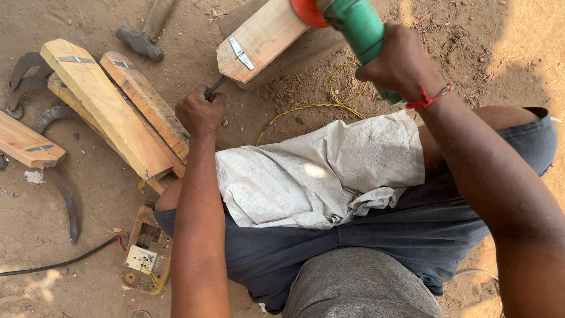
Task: The person sits on the ground and uses a handheld angle grinder to sharpen several curved metal blades. They hold each blade against a wooden block and grind the cutting edge, then set the blade aside and pick up the next one.
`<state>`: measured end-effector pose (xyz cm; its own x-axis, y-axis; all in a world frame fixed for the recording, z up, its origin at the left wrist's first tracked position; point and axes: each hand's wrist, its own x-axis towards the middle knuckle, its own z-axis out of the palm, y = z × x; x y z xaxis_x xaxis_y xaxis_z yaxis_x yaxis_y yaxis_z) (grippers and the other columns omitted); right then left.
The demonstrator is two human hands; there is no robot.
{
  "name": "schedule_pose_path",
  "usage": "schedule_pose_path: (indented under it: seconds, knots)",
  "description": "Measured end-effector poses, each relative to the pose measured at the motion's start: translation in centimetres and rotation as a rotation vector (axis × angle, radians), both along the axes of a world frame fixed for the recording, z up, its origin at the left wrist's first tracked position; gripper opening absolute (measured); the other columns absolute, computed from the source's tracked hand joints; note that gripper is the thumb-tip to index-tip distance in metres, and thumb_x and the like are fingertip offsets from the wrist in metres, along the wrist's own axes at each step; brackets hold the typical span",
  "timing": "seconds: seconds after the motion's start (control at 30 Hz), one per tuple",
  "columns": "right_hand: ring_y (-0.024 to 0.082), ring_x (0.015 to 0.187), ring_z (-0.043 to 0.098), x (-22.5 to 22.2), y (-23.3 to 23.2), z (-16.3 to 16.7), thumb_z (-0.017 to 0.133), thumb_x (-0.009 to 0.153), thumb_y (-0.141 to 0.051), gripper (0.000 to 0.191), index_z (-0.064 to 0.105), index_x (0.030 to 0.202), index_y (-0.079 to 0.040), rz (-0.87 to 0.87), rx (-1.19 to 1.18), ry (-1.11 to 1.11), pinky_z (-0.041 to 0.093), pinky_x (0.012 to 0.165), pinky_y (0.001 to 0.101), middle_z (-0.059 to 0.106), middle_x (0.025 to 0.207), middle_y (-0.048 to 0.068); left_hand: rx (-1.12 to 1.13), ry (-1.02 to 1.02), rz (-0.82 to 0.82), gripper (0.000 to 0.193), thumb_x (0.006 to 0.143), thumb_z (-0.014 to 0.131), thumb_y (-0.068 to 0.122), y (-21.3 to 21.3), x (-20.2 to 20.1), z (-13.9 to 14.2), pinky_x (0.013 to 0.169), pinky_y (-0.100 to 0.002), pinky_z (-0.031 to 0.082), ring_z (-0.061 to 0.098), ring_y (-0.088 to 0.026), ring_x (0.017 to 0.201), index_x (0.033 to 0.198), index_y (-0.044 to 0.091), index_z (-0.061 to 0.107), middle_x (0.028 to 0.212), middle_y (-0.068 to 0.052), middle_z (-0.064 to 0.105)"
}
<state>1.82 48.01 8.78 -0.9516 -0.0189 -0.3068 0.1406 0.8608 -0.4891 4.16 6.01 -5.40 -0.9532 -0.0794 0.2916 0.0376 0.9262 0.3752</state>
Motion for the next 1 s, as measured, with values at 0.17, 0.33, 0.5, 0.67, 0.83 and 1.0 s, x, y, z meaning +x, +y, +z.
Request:
schedule_pose_path:
  seconds: [0.17,0.33,0.5,0.67,0.83,1.0]
  knots:
    - [0.039,0.080,0.072,-4.0,5.8,-2.6,0.095,0.063,-0.017,0.072,0.061,0.120,0.012,-0.014,-0.014,0.337,0.064,0.058,0.0466,0.068,0.100,0.030,0.007,-0.011,0.013,0.028,0.075,0.075,0.016,0.0,-0.1,-0.3,0.042,-0.034,0.035,0.048,-0.014,0.037,0.055,0.015,0.055,0.045,0.000,0.050]
    - [0.037,0.082,0.073,-4.0,5.9,-2.5,0.094,0.067,-0.019,0.063,0.065,0.114,0.010,-0.006,-0.043,0.254,0.064,0.065,0.0464,0.070,0.099,0.028,0.005,-0.039,0.027,0.030,0.076,0.076,0.017,0.0,0.1,-0.5,0.042,-0.034,0.034,0.046,-0.013,0.038,0.055,0.015,0.056,0.044,0.001,0.049]
    - [0.032,0.078,0.076,0.3,0.2,-1.0,0.090,0.065,-0.021,0.058,0.068,0.111,0.008,0.024,-0.047,-0.018,0.066,0.071,0.0421,0.073,0.094,0.025,0.002,-0.004,0.016,0.026,0.076,0.076,0.018,0.2,-0.2,-0.3,0.044,-0.034,0.038,0.050,-0.014,0.040,0.057,0.015,0.058,0.047,0.001,0.053]
    - [0.033,0.076,0.076,3.5,-3.5,1.3,0.087,0.063,-0.022,0.058,0.069,0.109,0.008,0.122,-0.031,-0.095,0.065,0.072,0.0426,0.074,0.091,0.025,0.000,-0.025,0.027,0.026,0.076,0.076,0.020,0.6,-0.4,0.4,0.046,-0.037,0.040,0.052,-0.016,0.041,0.057,0.015,0.059,0.048,-0.001,0.055]
    - [0.031,0.076,0.075,3.7,-3.7,3.1,0.085,0.061,-0.020,0.059,0.068,0.111,0.006,0.055,-0.071,-0.012,0.063,0.071,0.0418,0.073,0.090,0.023,0.010,-0.040,0.045,0.024,0.076,0.077,0.022,1.1,-0.6,0.7,0.045,-0.038,0.042,0.058,-0.018,0.044,0.059,0.015,0.061,0.050,-0.003,0.060]
    - [0.033,0.075,0.075,3.0,-4.6,2.3,0.086,0.062,-0.020,0.053,0.070,0.105,0.006,0.094,0.001,-0.041,0.063,0.073,0.0431,0.073,0.088,0.023,0.003,-0.037,0.041,0.025,0.074,0.078,0.023,1.2,-0.7,0.7,0.048,-0.039,0.045,0.060,-0.021,0.044,0.059,0.014,0.061,0.051,-0.006,0.061]
